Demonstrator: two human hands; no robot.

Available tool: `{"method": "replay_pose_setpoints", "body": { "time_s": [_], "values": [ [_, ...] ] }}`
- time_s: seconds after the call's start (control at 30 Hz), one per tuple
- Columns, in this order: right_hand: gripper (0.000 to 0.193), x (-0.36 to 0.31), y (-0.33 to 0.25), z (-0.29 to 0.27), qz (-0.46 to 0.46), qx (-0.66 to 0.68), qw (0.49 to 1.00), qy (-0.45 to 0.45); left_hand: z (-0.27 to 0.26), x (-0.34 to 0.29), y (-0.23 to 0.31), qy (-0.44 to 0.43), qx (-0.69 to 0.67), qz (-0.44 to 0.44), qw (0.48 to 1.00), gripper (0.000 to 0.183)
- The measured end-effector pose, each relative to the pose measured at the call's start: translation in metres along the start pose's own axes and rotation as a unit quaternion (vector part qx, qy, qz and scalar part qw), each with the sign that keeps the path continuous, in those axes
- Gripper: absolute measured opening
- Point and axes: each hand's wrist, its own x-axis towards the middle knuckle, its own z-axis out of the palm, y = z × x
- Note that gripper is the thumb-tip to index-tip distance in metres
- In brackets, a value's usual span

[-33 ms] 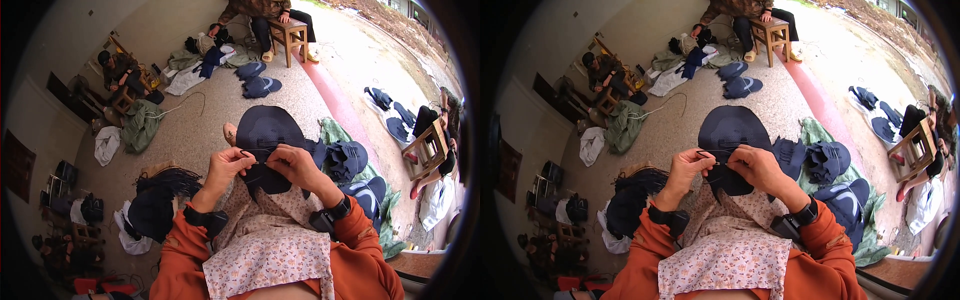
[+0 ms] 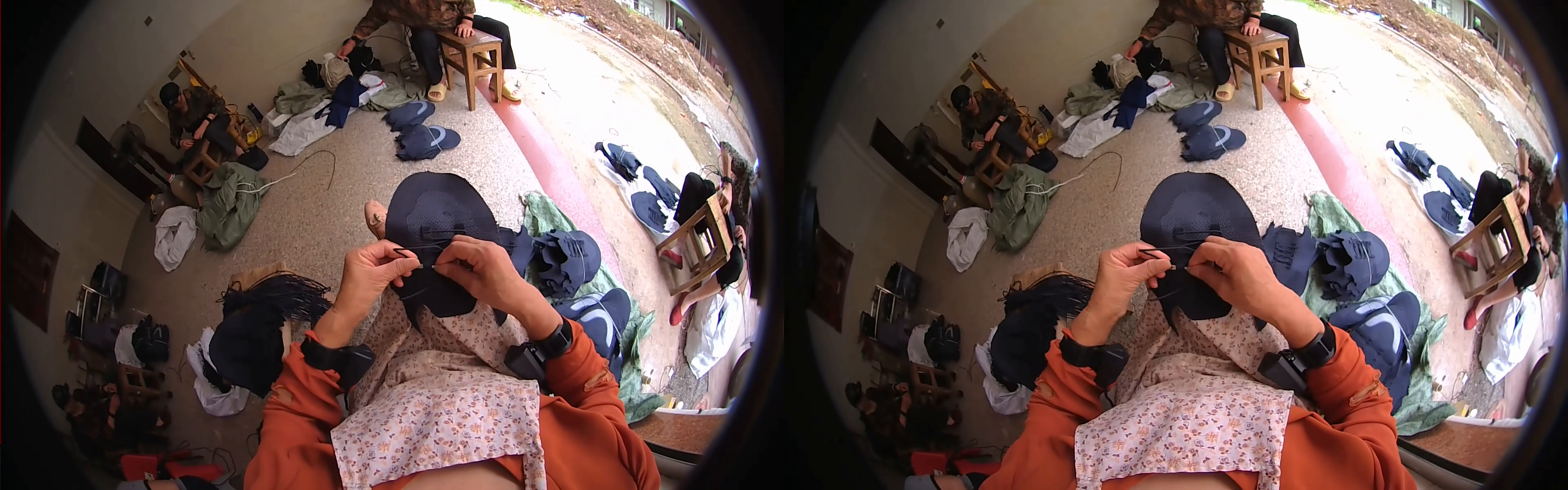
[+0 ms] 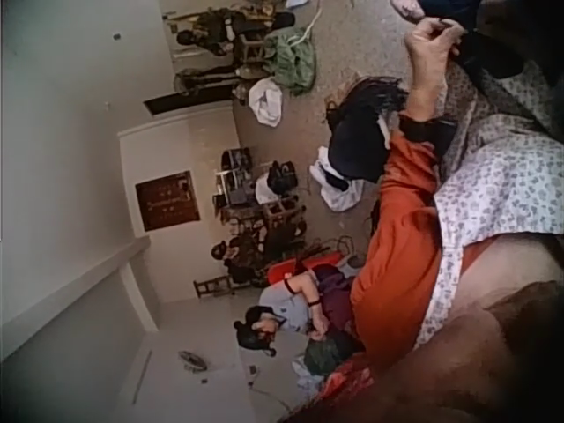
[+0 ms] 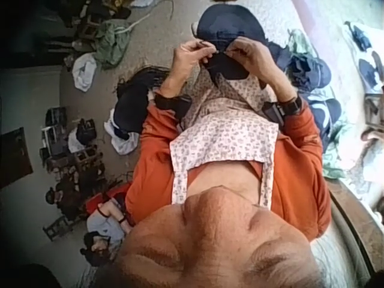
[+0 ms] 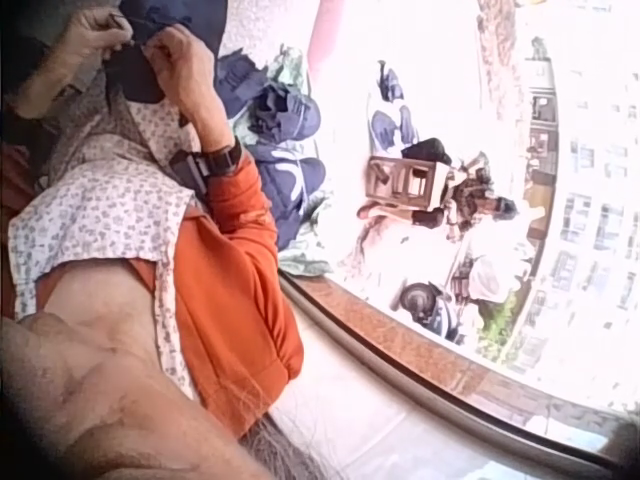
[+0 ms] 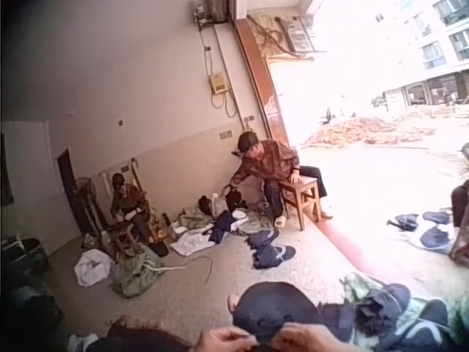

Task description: Manually sewing or threading pieces of shoe upper material.

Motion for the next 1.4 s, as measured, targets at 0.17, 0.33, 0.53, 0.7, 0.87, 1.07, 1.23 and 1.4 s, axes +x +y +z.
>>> {"method": "replay_pose_setpoints", "body": {
  "time_s": [0.17,0.33,0.53,0.7,0.87,1.07,1.23,1.4],
  "values": [
    [0.007,0.000,0.003,0.000,0.017,0.036,0.999,-0.012,0.004,-0.002,0.004,0.014,0.045,0.026,0.999,0.008],
    [0.007,0.001,0.005,0.000,0.019,0.053,0.998,-0.006,0.006,-0.003,0.004,0.011,0.091,0.084,0.992,0.008],
    [0.010,0.000,0.005,-0.002,0.035,0.061,0.997,-0.029,0.002,-0.003,0.003,-0.006,0.159,0.100,0.982,0.009],
    [0.006,-0.003,0.012,-0.001,0.090,0.221,0.970,-0.037,0.005,-0.004,0.006,-0.066,0.028,0.040,0.997,0.015],
    [0.006,-0.003,0.012,-0.001,0.077,0.208,0.974,-0.040,0.000,-0.010,0.005,-0.081,0.014,0.015,0.996,0.027],
    [0.010,-0.008,0.014,0.003,0.101,0.248,0.963,-0.019,-0.013,-0.023,0.005,-0.057,0.013,-0.004,0.998,0.032],
    [0.006,-0.007,0.002,0.007,0.010,0.050,0.998,0.028,0.025,0.002,0.004,0.063,-0.109,-0.009,0.992,0.022],
    [0.005,-0.023,-0.014,-0.014,0.001,-0.096,0.995,0.025,0.014,0.022,-0.037,0.108,0.060,0.082,0.989,0.043]
  ]
}}
